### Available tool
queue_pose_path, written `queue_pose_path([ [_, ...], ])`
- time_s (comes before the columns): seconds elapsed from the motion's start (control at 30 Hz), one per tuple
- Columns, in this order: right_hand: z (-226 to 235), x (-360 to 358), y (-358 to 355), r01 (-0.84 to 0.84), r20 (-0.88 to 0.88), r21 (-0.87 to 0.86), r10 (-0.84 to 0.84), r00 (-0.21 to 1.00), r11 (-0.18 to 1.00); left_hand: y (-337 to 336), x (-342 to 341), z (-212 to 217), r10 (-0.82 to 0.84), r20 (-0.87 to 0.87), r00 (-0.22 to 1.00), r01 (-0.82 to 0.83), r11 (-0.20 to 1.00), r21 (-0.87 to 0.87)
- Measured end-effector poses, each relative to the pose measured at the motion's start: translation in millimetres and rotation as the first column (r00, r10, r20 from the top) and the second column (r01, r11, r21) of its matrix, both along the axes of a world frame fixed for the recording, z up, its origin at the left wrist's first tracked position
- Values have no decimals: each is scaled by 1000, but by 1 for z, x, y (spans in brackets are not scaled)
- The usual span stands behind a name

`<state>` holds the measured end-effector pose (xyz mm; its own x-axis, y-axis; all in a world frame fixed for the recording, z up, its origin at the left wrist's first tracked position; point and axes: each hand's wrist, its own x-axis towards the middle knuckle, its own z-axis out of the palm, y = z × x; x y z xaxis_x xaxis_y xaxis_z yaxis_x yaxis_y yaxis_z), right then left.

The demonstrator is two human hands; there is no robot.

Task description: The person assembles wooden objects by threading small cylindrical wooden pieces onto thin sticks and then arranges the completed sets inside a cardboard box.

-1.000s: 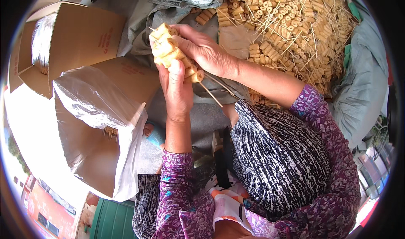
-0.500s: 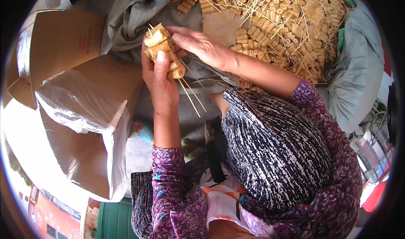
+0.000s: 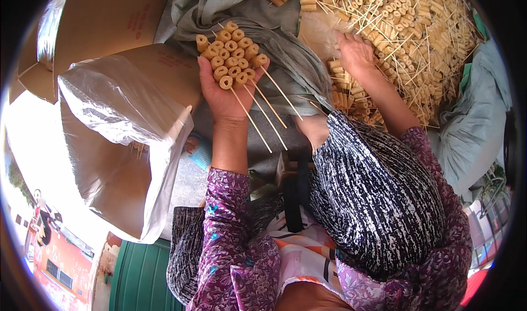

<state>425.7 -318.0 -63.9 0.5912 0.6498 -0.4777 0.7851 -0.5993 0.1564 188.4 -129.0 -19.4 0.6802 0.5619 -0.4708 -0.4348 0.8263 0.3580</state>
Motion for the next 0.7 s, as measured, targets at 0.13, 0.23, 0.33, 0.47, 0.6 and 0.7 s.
queue_pose_path([
  [0.13,26,-4,14,230,-263,51,-209,942,972,-1,-1,-1,1,-46,999,1,999,32],
  [0.23,9,-19,-9,129,-160,324,-80,984,937,-1,-2,-2,1,-55,998,1,999,33],
  [0.33,9,-25,-18,121,-118,286,-90,989,951,-1,-2,-2,5,-53,999,-2,999,47],
  [0.47,21,-22,-12,186,-130,358,-148,980,915,-2,1,-2,3,-91,996,4,997,81],
  [0.6,56,-25,23,131,-165,730,-13,986,671,-4,-2,-3,-11,-122,992,26,992,121],
  [0.7,76,-26,61,415,-502,814,133,854,407,-6,1,8,-29,-127,991,49,987,154],
])
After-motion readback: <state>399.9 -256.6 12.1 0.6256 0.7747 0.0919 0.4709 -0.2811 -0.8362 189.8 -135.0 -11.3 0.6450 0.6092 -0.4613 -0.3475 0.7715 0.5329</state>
